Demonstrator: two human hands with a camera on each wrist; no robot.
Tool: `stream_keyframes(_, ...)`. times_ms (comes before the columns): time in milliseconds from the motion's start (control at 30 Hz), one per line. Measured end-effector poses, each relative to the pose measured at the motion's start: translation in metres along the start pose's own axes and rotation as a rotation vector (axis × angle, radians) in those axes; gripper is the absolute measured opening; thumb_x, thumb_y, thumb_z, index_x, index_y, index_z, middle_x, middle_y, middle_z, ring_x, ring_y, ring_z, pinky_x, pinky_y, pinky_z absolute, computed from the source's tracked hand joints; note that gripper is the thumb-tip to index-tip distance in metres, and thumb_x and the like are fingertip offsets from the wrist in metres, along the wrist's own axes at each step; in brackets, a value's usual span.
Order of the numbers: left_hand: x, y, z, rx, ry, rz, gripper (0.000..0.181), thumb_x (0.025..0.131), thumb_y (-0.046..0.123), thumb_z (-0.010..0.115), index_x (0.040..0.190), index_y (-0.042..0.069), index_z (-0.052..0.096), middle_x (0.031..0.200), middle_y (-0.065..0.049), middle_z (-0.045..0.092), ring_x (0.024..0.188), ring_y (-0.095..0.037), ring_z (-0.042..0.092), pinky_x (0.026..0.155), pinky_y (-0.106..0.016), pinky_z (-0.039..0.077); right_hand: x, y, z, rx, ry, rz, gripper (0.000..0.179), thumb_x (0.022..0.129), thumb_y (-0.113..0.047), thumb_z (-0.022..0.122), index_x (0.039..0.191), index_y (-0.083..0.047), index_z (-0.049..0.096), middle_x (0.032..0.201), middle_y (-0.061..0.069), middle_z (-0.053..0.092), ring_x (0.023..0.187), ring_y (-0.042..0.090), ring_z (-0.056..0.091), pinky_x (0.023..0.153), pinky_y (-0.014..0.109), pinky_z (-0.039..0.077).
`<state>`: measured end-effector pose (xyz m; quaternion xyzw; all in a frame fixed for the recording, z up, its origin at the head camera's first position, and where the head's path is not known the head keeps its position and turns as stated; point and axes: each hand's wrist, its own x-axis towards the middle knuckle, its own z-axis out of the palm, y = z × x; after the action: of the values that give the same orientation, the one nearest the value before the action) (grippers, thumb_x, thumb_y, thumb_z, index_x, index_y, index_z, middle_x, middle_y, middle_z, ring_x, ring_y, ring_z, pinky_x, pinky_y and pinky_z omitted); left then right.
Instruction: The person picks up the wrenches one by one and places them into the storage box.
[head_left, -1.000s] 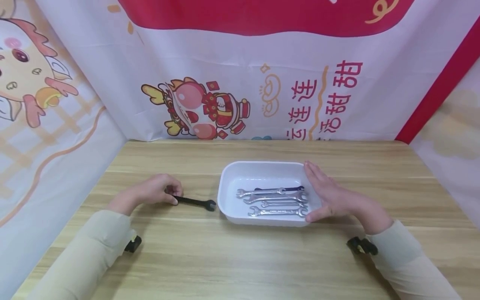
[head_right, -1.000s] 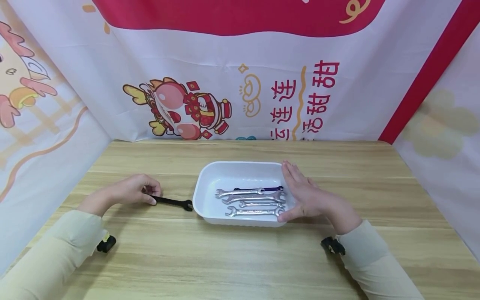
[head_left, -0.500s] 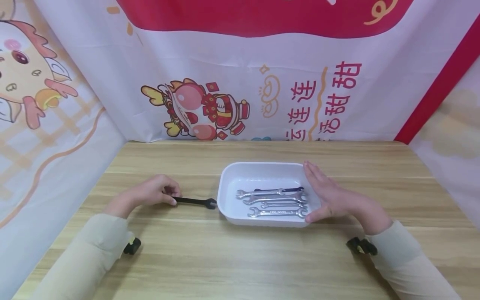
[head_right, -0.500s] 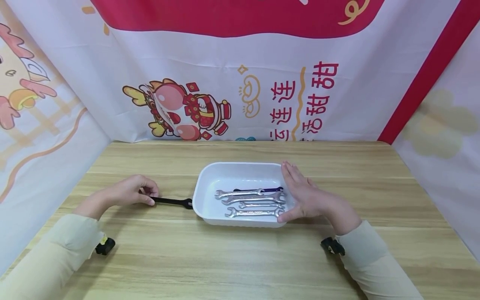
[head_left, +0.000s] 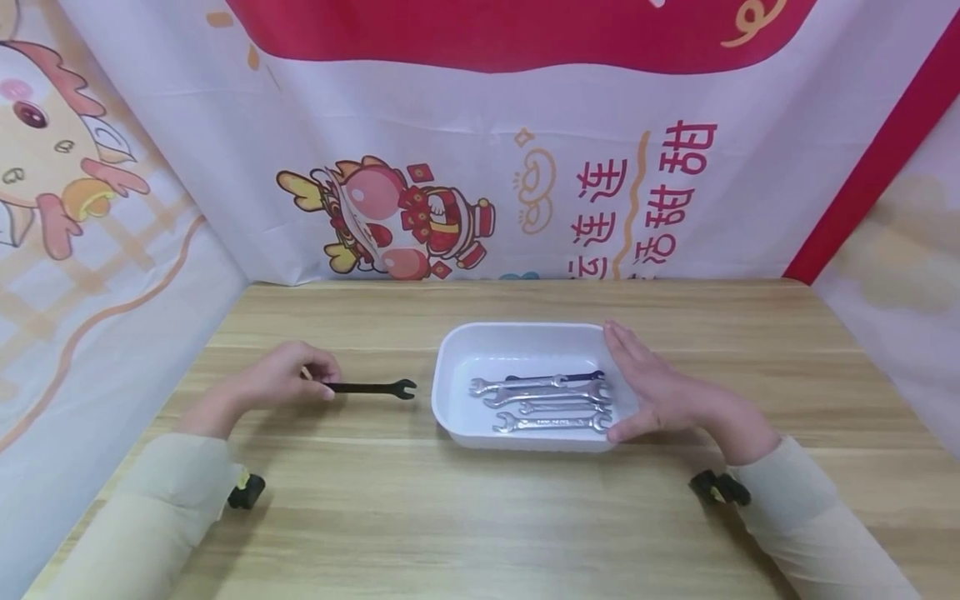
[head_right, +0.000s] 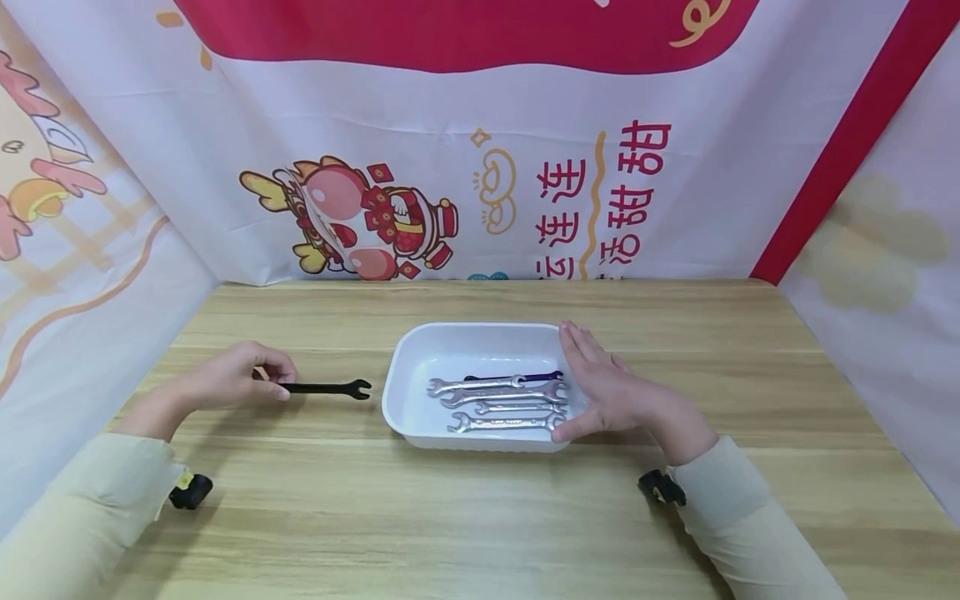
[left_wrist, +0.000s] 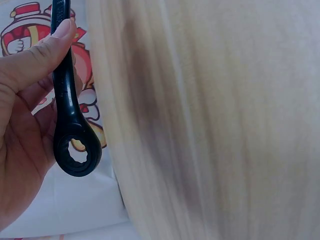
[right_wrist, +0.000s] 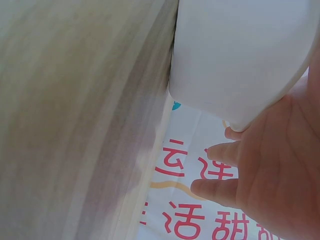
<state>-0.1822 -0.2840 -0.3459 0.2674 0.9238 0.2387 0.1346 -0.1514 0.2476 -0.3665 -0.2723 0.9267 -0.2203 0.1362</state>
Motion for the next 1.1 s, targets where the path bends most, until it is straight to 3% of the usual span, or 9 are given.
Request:
stream_keyframes(433, -0.006, 0.009, -0.019, 0.043, 0.076, -0.025, 0.007, 0.084, 0.006, 0.076, 0.09, 0.008, 0.073, 0.083, 0.003, 0.068, 0.078, -0.007, 0.059, 0.071, -0.024, 0.054, 0.001, -0.003, -0.002, -0.002, -0.002, 0.018, 0.141, 0.071, -0.061, 0.082, 0.157, -0.004, -0.013, 0.166, 0.014, -0.02, 0.153, 0.043, -0.009, 0.12, 0.067, 0.006)
stream_keyframes(667, -0.009, 0.019, -0.028, 0.057, 0.136, -0.036, 0.007, 0.086, 0.011, 0.077, 0.092, 0.011, 0.074, 0.083, 0.004, 0.069, 0.075, -0.003, 0.058, 0.067, -0.023, 0.052, 0.0, -0.003, -0.002, 0.002, -0.006, 0.016, 0.141, 0.07, -0.061, 0.082, 0.157, -0.004, -0.014, 0.165, 0.015, -0.02, 0.153, 0.043, -0.01, 0.12, 0.066, 0.006)
stream_keyframes(1100, 0.004, 0.035, -0.032, 0.067, 0.161, -0.007, 0.006, 0.087, 0.015, 0.076, 0.091, 0.014, 0.072, 0.083, 0.003, 0.067, 0.076, -0.008, 0.057, 0.067, -0.023, 0.05, 0.001, -0.001, 0.0, 0.009, -0.014, 0.032, 0.142, 0.07, -0.062, 0.081, 0.158, -0.008, -0.016, 0.166, 0.012, -0.02, 0.154, 0.04, -0.011, 0.121, 0.064, 0.005)
